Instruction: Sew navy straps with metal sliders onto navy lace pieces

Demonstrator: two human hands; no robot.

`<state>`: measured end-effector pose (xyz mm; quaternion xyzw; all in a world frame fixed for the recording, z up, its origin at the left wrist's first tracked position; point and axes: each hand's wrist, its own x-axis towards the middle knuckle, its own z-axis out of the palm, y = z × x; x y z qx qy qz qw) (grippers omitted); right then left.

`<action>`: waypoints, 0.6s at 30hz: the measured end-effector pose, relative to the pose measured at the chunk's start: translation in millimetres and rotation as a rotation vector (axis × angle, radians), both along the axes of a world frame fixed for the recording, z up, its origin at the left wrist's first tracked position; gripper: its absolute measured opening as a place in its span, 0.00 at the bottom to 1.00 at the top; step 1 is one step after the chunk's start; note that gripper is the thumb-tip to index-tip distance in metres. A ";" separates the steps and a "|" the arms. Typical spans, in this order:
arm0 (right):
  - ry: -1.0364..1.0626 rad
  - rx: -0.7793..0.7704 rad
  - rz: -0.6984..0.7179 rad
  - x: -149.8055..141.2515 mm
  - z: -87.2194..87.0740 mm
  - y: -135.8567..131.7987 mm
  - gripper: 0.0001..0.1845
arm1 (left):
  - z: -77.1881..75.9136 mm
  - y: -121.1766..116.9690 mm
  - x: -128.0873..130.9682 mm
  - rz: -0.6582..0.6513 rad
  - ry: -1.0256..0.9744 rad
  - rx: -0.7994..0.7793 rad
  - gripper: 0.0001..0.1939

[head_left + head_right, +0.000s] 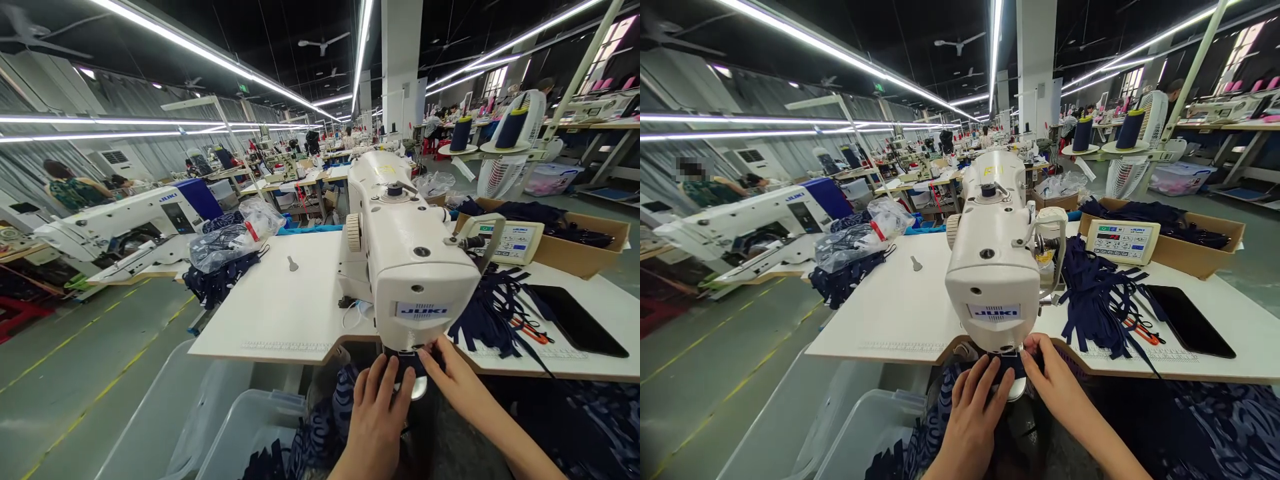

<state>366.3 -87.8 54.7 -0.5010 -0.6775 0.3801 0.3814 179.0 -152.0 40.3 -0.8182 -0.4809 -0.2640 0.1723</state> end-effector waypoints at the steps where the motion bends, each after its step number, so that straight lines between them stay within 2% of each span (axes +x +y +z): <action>1: 0.007 0.003 -0.001 -0.5 1.8 0.1 0.13 | -2.6 -0.2 0.6 0.007 -0.025 -0.009 0.31; 5: 0.003 -0.004 -0.011 2.0 7.3 -2.9 0.14 | -19.4 2.3 -2.3 0.152 -0.262 -0.050 0.43; 7: -0.066 -0.064 0.006 6.6 10.3 -9.1 0.13 | -30.9 4.1 -7.9 0.210 -0.352 -0.148 0.45; 8: -0.116 -0.102 0.041 9.5 12.8 -13.8 0.12 | -37.0 4.4 -11.1 0.198 -0.365 -0.216 0.45; 10: -0.215 -0.144 0.188 16.0 21.6 -25.8 0.12 | -48.1 3.1 -16.7 0.108 -0.332 -0.369 0.40; 13: -0.253 -0.058 0.383 27.2 42.4 -46.4 0.14 | -55.6 -3.4 -18.7 -0.061 -0.233 -0.638 0.26; 15: -0.192 0.011 0.382 36.7 55.9 -57.4 0.14 | -51.1 -8.6 -16.1 -0.136 -0.239 -0.826 0.23; 18: -0.031 0.007 0.238 56.2 65.0 -63.0 0.13 | -32.0 -13.7 -12.8 -0.221 -0.465 -1.030 0.28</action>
